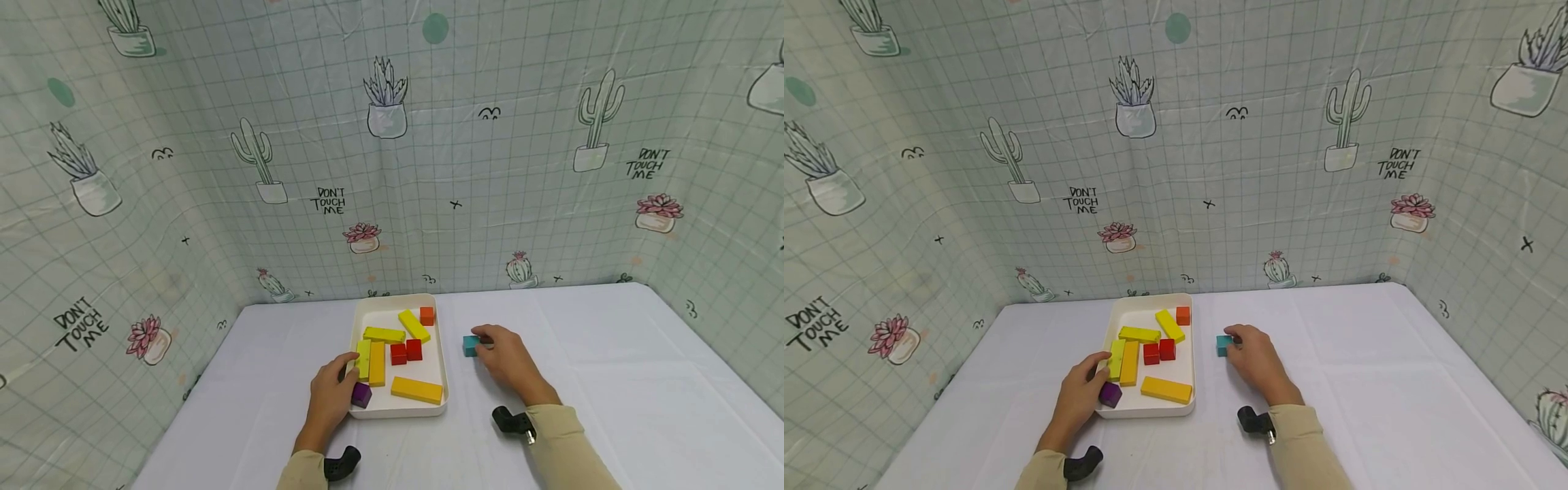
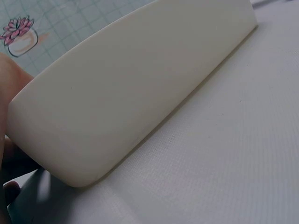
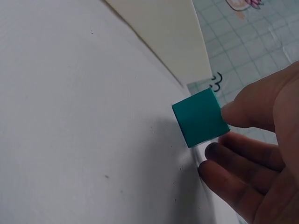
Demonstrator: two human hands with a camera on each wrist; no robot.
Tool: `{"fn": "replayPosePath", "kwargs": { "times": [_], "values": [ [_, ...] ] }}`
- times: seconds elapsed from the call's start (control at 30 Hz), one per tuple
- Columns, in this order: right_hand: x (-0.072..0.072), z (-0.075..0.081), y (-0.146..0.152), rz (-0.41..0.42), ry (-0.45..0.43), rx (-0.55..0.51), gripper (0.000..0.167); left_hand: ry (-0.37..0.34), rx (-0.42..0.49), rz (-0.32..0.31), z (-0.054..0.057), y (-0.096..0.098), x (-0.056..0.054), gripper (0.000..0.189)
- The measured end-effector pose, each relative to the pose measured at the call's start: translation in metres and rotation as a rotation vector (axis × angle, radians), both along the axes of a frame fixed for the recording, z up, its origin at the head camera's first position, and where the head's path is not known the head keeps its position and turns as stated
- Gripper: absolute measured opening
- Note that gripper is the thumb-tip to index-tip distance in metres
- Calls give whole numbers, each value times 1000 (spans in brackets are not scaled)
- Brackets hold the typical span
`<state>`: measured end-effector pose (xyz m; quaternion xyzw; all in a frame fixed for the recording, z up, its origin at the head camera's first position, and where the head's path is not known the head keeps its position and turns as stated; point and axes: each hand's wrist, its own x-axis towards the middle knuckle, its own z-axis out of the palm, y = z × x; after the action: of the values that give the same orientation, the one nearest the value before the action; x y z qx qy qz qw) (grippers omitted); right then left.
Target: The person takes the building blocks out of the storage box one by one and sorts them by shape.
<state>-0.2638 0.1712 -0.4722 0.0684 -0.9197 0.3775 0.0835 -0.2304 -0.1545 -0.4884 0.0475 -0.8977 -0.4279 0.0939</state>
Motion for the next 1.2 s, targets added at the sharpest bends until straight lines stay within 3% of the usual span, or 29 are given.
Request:
{"fn": "replayPosePath", "kwargs": {
  "times": [0.2,0.6,0.7,0.97,1.2],
  "values": [
    [1,1,1,-27,-7,-17,37,2,-1,2,-1,-2,1,34],
    [0,12,9,-64,38,-154,32,-4,1,0,-1,-2,-1,33],
    [0,16,6,-53,31,-184,32,-3,0,1,0,-2,-1,33],
    [-1,23,-9,26,-82,-405,35,8,4,-11,2,-2,-1,34],
    [-5,22,-31,89,-135,-477,35,13,4,-16,0,-3,-2,34]
  ]
}}
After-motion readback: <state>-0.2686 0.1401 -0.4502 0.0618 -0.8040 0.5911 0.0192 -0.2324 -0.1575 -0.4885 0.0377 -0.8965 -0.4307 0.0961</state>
